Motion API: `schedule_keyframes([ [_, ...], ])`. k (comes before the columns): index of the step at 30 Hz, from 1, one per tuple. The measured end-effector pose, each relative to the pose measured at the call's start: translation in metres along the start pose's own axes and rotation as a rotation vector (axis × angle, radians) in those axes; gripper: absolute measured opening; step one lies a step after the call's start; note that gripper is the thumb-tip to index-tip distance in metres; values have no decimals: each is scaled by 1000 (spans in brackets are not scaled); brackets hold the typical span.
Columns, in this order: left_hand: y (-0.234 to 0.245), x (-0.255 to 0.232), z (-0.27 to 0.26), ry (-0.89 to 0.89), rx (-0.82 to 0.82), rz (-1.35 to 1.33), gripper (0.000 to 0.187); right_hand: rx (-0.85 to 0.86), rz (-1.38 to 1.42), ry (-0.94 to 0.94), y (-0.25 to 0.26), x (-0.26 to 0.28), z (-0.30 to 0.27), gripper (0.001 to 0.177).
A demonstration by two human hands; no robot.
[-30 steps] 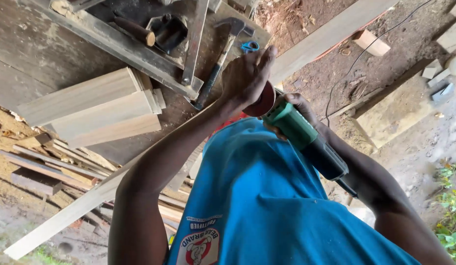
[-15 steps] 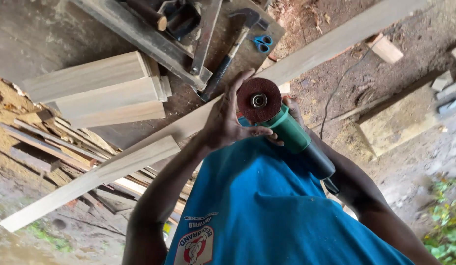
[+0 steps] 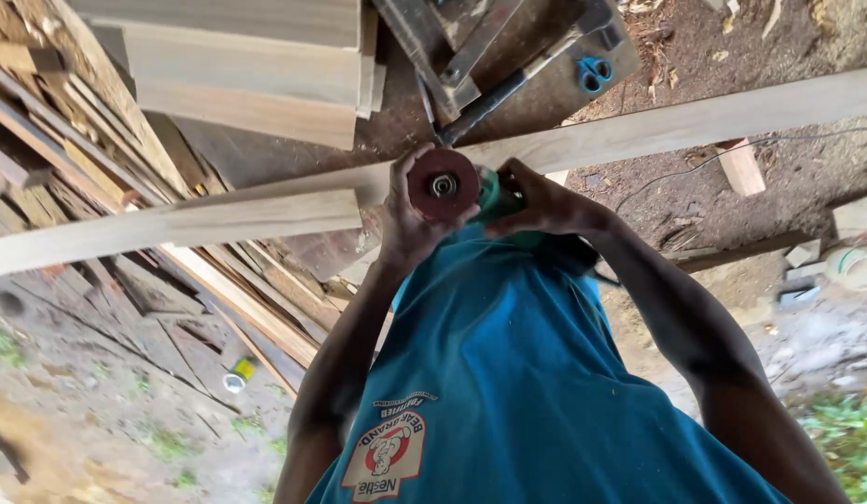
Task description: Replacing a sanding disc on an angle grinder and using it to sand a wooden plank.
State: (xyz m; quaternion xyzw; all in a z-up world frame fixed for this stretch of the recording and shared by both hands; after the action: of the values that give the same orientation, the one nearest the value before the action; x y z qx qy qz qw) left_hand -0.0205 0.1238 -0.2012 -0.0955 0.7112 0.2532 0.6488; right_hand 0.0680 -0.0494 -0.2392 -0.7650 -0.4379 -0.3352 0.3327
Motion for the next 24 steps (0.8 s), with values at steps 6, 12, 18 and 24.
schedule_keyframes([
  [6,31,88,5,-23,-147,45,92,-190,-1013,40,-8,-33,89,71],
  [12,55,144,-6,259,-60,71,99,-213,-1075,197,-32,-49,125,63],
  [18,67,137,-11,217,52,300,106,-223,-1103,281,-39,-50,136,70],
  [24,74,100,-5,-18,-30,680,96,-210,-1186,217,-34,-64,138,68],
])
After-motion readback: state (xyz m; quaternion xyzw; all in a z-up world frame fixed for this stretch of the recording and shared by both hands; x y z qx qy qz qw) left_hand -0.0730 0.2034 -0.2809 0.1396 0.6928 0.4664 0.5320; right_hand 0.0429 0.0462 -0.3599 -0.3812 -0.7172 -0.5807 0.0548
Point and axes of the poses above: each hand's wrist, its own z-axis towards the middle knuckle, its own y-axis out of the back of the hand, x = y × z, the point moved 7 cm from there along z, towards the middle knuckle, and after that the axes turned 5 degrees about y, right-handed, at the moved point
